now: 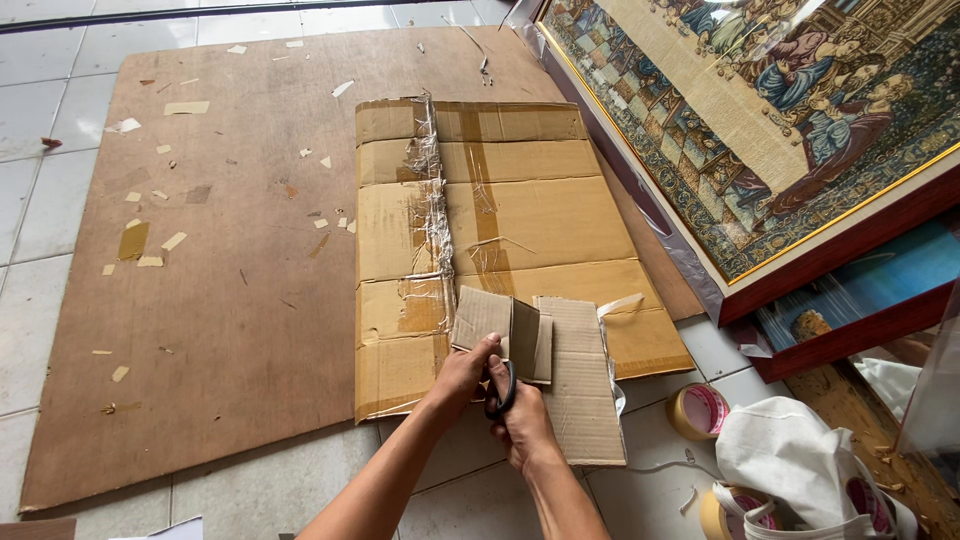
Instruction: The person cuts a piece of cardboard into smaller strips using scissors, then cuts white paper into small rectangular pieces. They place the cut paper pieces onto the back of a framed picture and secure them with a stapler.
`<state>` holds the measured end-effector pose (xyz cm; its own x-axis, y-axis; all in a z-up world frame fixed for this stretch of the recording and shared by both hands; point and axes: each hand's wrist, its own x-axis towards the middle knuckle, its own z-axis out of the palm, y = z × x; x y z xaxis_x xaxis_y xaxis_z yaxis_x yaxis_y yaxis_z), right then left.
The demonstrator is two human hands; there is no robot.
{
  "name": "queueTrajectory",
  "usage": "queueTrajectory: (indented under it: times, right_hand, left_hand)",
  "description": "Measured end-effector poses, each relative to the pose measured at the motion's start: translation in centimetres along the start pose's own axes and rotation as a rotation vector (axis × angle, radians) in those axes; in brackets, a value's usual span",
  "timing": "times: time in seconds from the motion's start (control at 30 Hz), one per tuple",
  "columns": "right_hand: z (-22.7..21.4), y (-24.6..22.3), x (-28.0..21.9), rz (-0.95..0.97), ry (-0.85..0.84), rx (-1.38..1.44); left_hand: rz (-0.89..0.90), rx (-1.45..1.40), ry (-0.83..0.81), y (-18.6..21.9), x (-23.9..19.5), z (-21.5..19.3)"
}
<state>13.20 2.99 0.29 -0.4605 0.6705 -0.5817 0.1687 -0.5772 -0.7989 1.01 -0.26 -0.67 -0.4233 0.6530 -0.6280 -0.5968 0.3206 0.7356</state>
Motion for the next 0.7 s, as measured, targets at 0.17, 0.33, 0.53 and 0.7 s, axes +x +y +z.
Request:
queueTrajectory:
  times: [0.17, 0.33, 0.53, 0.7]
  right_hand:
    - [0.5, -2.9, -2.1, 0.043, 0.051, -0.019]
    - [-0.4, -5.0, -2.5, 0.144, -0.141, 0.053]
    - [-0.9, -6.8, -2.6, 0.019, 0.126, -0.129]
    - [-1.3, -4.8, -0.6, -0.066, 0.179, 0.113]
  left_hand:
    - [0.060, 0.088, -0.023, -0.7, 0.7, -1.1]
    - [0.220, -0.146, -0.068, -0.3, 1.1, -2.7]
    - [0.098, 0.003, -0.318, 3.7, -1.3, -6.5]
    - [0.159, 0.004, -0.355, 4.8, -1.5, -6.6]
